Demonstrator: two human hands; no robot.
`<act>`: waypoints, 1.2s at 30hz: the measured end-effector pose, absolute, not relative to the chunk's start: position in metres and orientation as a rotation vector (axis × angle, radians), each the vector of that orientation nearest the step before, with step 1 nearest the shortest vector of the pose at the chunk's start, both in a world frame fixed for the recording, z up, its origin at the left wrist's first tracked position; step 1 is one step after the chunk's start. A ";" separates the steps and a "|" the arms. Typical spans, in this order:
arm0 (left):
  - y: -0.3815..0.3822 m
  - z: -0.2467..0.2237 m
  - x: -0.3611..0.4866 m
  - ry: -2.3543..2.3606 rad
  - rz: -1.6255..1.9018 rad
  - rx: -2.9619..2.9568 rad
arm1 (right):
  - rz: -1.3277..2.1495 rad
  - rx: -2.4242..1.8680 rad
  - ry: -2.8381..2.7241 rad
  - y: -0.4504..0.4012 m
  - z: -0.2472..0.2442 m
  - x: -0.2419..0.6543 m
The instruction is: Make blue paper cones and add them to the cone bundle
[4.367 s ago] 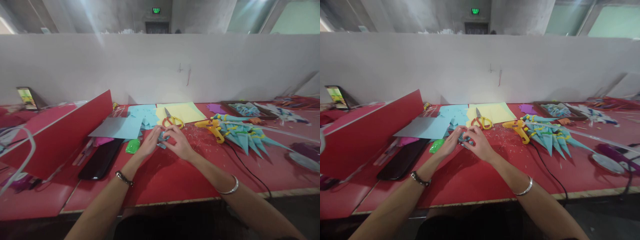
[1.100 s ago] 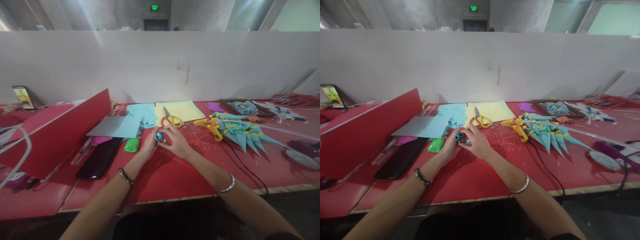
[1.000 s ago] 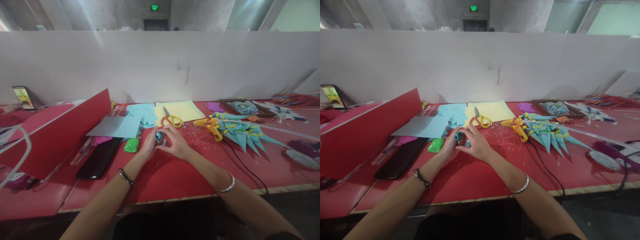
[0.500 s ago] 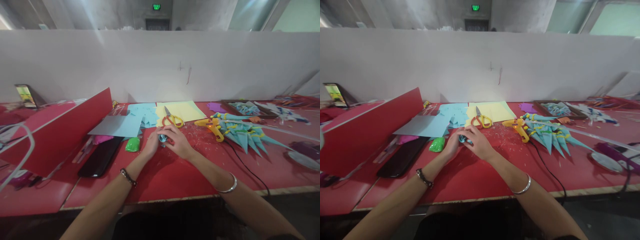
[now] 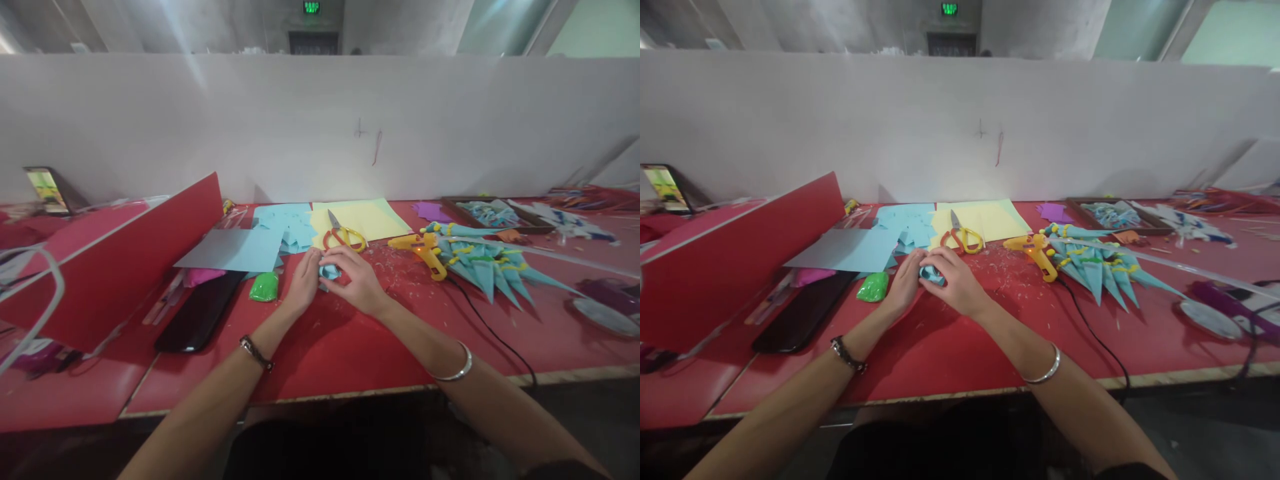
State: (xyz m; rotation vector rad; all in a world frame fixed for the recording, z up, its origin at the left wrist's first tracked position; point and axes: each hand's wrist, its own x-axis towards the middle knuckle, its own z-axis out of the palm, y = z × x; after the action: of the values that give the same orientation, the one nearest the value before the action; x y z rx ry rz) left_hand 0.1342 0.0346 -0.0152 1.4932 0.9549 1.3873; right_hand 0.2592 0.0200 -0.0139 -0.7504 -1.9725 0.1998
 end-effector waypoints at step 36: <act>0.052 -0.012 0.103 1.044 0.973 2.088 | 0.209 -0.860 -1.801 0.027 -0.014 0.266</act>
State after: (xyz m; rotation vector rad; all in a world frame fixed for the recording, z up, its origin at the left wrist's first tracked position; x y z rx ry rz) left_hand 0.1027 0.0525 -0.0120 2.0885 1.0442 0.9729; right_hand 0.2657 0.0268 -0.0143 -0.8601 -1.8012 0.2090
